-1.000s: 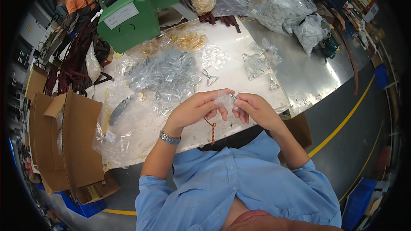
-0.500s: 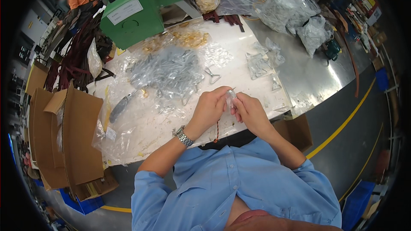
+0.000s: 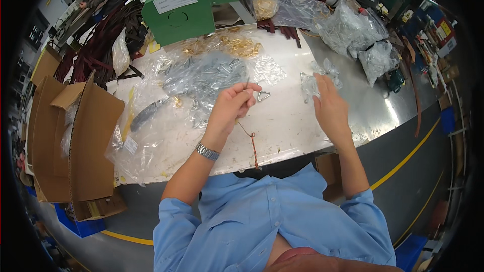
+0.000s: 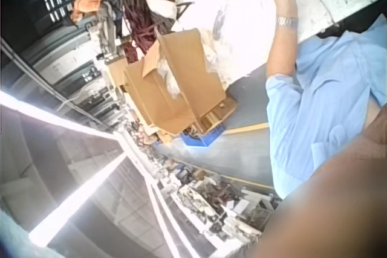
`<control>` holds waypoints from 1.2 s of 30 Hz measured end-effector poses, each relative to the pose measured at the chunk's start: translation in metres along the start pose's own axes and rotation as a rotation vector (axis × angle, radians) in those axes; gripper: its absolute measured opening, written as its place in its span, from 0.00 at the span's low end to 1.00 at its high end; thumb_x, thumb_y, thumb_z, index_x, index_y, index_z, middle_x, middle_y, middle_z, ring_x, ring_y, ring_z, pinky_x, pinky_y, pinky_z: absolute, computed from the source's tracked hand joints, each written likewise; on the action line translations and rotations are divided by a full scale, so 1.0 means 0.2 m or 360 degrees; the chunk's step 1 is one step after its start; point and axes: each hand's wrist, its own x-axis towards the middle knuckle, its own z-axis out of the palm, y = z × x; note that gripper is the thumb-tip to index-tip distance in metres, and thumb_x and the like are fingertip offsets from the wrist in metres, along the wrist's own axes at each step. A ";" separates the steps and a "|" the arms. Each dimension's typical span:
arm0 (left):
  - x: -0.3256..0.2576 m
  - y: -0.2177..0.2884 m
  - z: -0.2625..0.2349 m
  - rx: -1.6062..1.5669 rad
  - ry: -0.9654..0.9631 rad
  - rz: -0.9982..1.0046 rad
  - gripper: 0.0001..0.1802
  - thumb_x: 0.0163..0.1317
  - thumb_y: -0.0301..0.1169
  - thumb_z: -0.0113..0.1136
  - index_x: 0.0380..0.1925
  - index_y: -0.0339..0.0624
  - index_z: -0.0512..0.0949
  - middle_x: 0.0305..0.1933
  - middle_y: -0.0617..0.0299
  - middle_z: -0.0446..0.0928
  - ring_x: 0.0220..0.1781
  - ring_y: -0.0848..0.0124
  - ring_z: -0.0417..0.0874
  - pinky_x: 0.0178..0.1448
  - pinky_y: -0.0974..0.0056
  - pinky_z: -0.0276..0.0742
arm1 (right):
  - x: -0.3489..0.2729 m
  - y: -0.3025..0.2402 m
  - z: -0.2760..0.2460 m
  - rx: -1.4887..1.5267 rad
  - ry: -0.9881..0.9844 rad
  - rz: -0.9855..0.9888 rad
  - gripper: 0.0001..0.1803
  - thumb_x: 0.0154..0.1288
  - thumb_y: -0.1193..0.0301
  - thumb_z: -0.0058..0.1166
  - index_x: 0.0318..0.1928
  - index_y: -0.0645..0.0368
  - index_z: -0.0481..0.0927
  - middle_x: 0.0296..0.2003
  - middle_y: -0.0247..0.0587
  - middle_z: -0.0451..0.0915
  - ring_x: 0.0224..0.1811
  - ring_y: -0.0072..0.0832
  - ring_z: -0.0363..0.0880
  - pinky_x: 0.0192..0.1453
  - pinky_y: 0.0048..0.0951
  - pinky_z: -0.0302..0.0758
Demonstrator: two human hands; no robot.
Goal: Picking up small metal clips and placing them into individual plastic bags at a workbench.
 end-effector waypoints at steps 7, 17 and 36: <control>0.00 0.03 -0.03 0.0175 0.0318 0.0313 0.11 0.78 0.29 0.55 0.51 0.36 0.84 0.28 0.73 0.76 0.22 0.89 0.61 0.24 0.78 0.53 | 0.17 -0.30 0.33 0.0052 -0.0566 -0.0417 0.14 0.70 0.67 0.63 0.51 0.62 0.82 0.48 0.49 0.82 0.39 0.43 0.88 0.41 0.41 0.84; 0.00 0.01 -0.02 0.0636 0.0449 0.0471 0.11 0.77 0.29 0.56 0.43 0.36 0.87 0.25 0.70 0.81 0.24 0.86 0.71 0.29 0.75 0.64 | 0.30 -0.21 0.35 -0.0330 -0.0511 -0.1108 0.09 0.64 0.68 0.64 0.32 0.63 0.84 0.30 0.43 0.83 0.33 0.41 0.87 0.37 0.38 0.83; 0.04 -0.07 0.01 -0.0001 0.0528 0.0410 0.14 0.79 0.39 0.60 0.40 0.39 0.83 0.29 0.65 0.83 0.17 0.85 0.62 0.20 0.74 0.51 | 0.34 -0.23 0.30 0.0321 0.0123 -0.0637 0.15 0.66 0.71 0.67 0.52 0.63 0.86 0.53 0.43 0.85 0.54 0.38 0.85 0.57 0.39 0.83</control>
